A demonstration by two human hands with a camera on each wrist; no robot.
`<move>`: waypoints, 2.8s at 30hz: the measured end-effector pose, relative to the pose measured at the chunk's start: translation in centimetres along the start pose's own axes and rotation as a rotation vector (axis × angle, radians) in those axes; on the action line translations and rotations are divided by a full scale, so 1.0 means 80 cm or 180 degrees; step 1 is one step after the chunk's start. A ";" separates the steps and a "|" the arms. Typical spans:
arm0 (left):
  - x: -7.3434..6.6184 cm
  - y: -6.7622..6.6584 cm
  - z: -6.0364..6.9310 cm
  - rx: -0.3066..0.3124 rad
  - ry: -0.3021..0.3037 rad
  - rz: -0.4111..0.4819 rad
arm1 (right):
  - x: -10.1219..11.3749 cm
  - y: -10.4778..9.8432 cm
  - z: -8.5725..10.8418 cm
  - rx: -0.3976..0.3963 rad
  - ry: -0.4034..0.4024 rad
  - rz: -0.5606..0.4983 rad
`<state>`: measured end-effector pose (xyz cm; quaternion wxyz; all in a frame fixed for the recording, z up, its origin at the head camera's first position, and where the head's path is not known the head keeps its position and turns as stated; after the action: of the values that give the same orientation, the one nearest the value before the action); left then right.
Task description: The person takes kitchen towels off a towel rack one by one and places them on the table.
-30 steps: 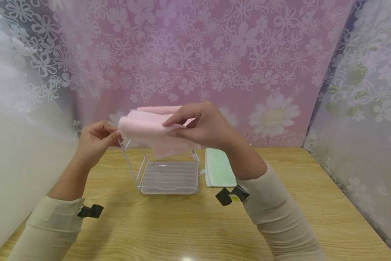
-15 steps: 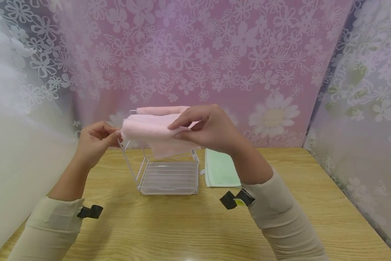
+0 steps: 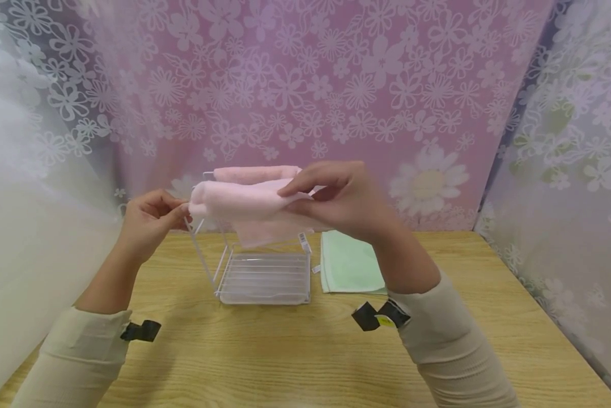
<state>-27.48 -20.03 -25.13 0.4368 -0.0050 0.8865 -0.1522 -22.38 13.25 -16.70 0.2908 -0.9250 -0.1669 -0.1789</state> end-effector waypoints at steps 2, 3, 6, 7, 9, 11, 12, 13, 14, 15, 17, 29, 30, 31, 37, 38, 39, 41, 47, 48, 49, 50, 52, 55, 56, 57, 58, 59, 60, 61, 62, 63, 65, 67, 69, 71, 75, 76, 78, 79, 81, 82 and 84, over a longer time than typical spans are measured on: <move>0.000 0.000 0.000 0.0000 0.0010 -0.0002 | 0.002 -0.002 0.002 -0.0063 -0.0029 -0.0024; 0.000 0.000 0.000 0.0002 0.0008 0.0000 | 0.002 -0.003 0.003 -0.0092 -0.0042 -0.0038; 0.000 0.000 0.000 0.0015 0.0000 0.0037 | 0.004 -0.005 0.006 -0.0157 -0.0070 -0.0116; 0.000 0.000 0.000 0.0018 -0.0006 0.0041 | 0.004 -0.006 0.007 -0.0169 -0.0077 -0.0148; 0.000 0.000 0.000 0.0020 -0.0022 0.0068 | 0.005 -0.008 0.010 -0.0192 -0.0083 -0.0181; 0.000 0.000 0.000 0.0017 -0.0027 0.0064 | 0.005 -0.010 0.012 -0.0215 -0.0082 -0.0182; 0.000 0.000 0.000 0.0013 -0.0031 0.0061 | 0.005 -0.010 0.013 -0.0222 -0.0075 -0.0177; 0.000 0.000 0.000 0.0011 -0.0034 0.0063 | 0.004 -0.011 0.014 -0.0233 -0.0065 -0.0167; 0.000 0.000 0.000 0.0011 -0.0034 0.0059 | 0.004 -0.012 0.015 -0.0244 -0.0052 -0.0159; 0.000 0.000 0.001 0.0011 -0.0034 0.0046 | 0.003 -0.013 0.017 -0.0252 -0.0038 -0.0152; -0.001 0.000 0.001 0.0015 -0.0032 0.0029 | 0.002 -0.013 0.019 -0.0273 -0.0003 -0.0160; -0.001 0.000 0.001 0.0026 0.0001 -0.0041 | -0.008 -0.020 0.036 -0.0393 0.0189 -0.0287; -0.001 0.000 0.001 0.0027 -0.0001 -0.0046 | -0.009 -0.021 0.038 -0.0415 0.0218 -0.0312; -0.001 0.000 0.001 0.0028 0.0000 -0.0053 | -0.009 -0.021 0.039 -0.0446 0.0268 -0.0322; -0.001 0.000 0.001 0.0029 -0.0004 -0.0047 | -0.016 -0.023 0.050 -0.0728 0.0619 -0.0309; -0.001 0.000 0.001 0.0030 -0.0007 -0.0044 | -0.017 -0.024 0.052 -0.0766 0.0651 -0.0328; 0.000 0.000 0.001 0.0030 -0.0009 -0.0037 | -0.018 -0.025 0.053 -0.0794 0.0673 -0.0356; 0.000 0.000 0.001 0.0031 -0.0010 -0.0041 | -0.019 -0.026 0.057 -0.0830 0.0717 -0.0402; -0.001 0.000 0.001 0.0024 0.0001 -0.0056 | -0.025 -0.032 0.068 -0.0905 0.0858 -0.0518; -0.001 0.000 0.001 0.0024 0.0002 -0.0056 | -0.027 -0.034 0.069 -0.0907 0.0868 -0.0539; -0.001 0.000 0.001 0.0026 0.0002 -0.0061 | -0.027 -0.035 0.071 -0.0907 0.0864 -0.0571; -0.001 0.000 0.001 0.0028 0.0004 -0.0061 | -0.028 -0.036 0.073 -0.0911 0.0862 -0.0592; -0.001 0.000 0.001 0.0028 0.0002 -0.0064 | -0.029 -0.038 0.076 -0.0927 0.0894 -0.0566; 0.000 0.000 0.001 0.0030 -0.0001 -0.0057 | -0.030 -0.042 0.082 -0.0948 0.0924 -0.0520; 0.000 0.000 0.001 0.0030 -0.0001 -0.0052 | -0.030 -0.044 0.084 -0.0958 0.0933 -0.0491; 0.000 0.000 0.001 0.0032 -0.0003 -0.0047 | -0.031 -0.045 0.086 -0.0970 0.0935 -0.0476; 0.000 0.000 0.001 0.0029 -0.0001 -0.0046 | -0.031 -0.046 0.088 -0.0978 0.0922 -0.0479; 0.000 0.000 0.001 0.0029 0.0002 -0.0047 | -0.030 -0.047 0.089 -0.0989 0.0906 -0.0468; 0.000 0.000 0.001 0.0029 0.0007 -0.0039 | -0.030 -0.049 0.091 -0.1007 0.0886 -0.0475; -0.001 0.000 0.001 0.0029 0.0011 -0.0024 | -0.031 -0.050 0.093 -0.1033 0.0872 -0.0490; -0.001 0.000 0.001 0.0028 0.0016 -0.0015 | -0.031 -0.052 0.095 -0.1065 0.0862 -0.0495; -0.001 0.000 0.001 0.0027 0.0018 -0.0011 | -0.031 -0.053 0.096 -0.1089 0.0847 -0.0517; -0.001 0.000 0.001 0.0032 0.0018 -0.0004 | -0.031 -0.056 0.099 -0.1127 0.0803 -0.0591; -0.001 0.000 0.001 0.0043 0.0010 0.0009 | -0.030 -0.060 0.102 -0.1154 0.0757 -0.0662; -0.001 0.000 0.001 0.0052 -0.0009 0.0009 | -0.029 -0.063 0.104 -0.1162 0.0737 -0.0631; -0.001 0.000 0.001 0.0051 -0.0025 0.0010 | -0.028 -0.067 0.107 -0.1180 0.0748 -0.0580; -0.001 -0.001 0.001 0.0038 -0.0041 -0.0004 | -0.027 -0.071 0.114 -0.1205 0.0779 -0.0662; -0.001 -0.001 0.001 0.0039 -0.0038 -0.0008 | -0.027 -0.073 0.117 -0.1223 0.0796 -0.0723; 0.000 -0.001 0.001 0.0041 -0.0036 -0.0015 | -0.027 -0.075 0.121 -0.1264 0.0882 -0.0790; 0.000 -0.001 0.001 0.0043 -0.0035 -0.0018 | -0.027 -0.076 0.124 -0.1287 0.0951 -0.0784; 0.000 -0.001 0.001 0.0042 -0.0032 -0.0021 | -0.027 -0.077 0.129 -0.1278 0.1089 -0.0774; 0.000 -0.001 0.001 0.0042 -0.0032 -0.0023 | -0.028 -0.077 0.132 -0.1250 0.1164 -0.0743; 0.000 -0.001 0.001 0.0041 -0.0029 -0.0014 | -0.030 -0.077 0.137 -0.1209 0.1349 -0.0619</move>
<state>-27.40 -20.10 -25.17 0.4406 -0.0048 0.8835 -0.1590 -24.45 24.09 -23.16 0.1223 -0.8845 -0.1538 -0.4231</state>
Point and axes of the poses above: each hand's wrist, its own z-axis away from the middle knuckle, its own y-axis out of the palm, x = y × z, the point moved 3 cm from there along -z, towards the middle knuckle, and after that the axes turned 9 degrees about x, right-handed, at the moved point
